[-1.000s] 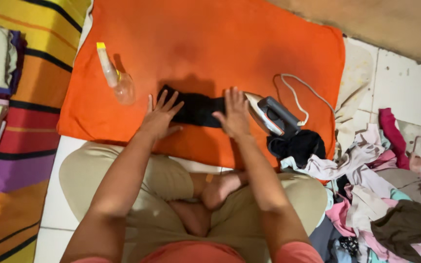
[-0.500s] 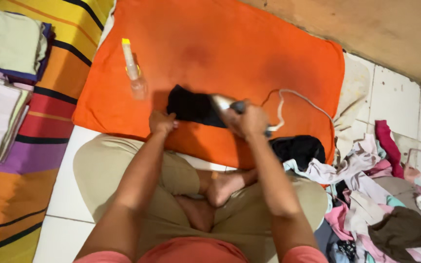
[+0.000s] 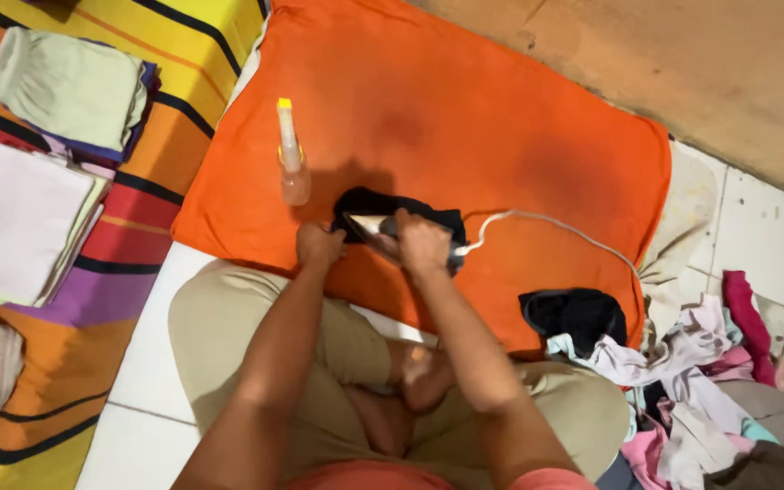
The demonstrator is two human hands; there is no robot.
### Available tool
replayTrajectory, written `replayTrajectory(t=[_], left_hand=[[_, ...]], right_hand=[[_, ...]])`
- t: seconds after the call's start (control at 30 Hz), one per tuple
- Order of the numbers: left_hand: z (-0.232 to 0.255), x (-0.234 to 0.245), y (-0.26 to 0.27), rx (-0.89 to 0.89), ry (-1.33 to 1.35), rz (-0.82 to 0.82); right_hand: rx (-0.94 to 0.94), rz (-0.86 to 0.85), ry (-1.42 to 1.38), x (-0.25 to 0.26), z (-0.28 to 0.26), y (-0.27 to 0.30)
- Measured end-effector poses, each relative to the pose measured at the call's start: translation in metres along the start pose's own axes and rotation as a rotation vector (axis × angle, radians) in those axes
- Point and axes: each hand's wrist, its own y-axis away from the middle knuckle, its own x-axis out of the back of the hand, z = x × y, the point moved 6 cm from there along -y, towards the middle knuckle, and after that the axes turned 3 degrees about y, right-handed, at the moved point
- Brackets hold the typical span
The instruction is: The person irons several small garments, including a pink patterned cloth, a blue cloth, a beige cloth, a black cloth, and a brown cloth. They use a spray bottle to moisten the items before ironing them on an orange mat and then place them in a pile.
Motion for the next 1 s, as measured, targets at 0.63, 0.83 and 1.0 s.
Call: replayTrajectory(t=[0.63,0.83,1.0], left_hand=[[-0.006,-0.029,-0.012,-0.130,0.186,-0.141],[0.014,-0.044,0.001,-0.518,0.220,-0.279],[0.024,-0.037,0.021,-0.699,0.299,-0.527]], right_hand=[[-0.173,0.325,0.176,0.025,0.241,0.051],[0.203,0.260,-0.365,-0.039,0.028,0.018],[-0.017,0.328,-0.935,-0.059,-0.002,-0.007]])
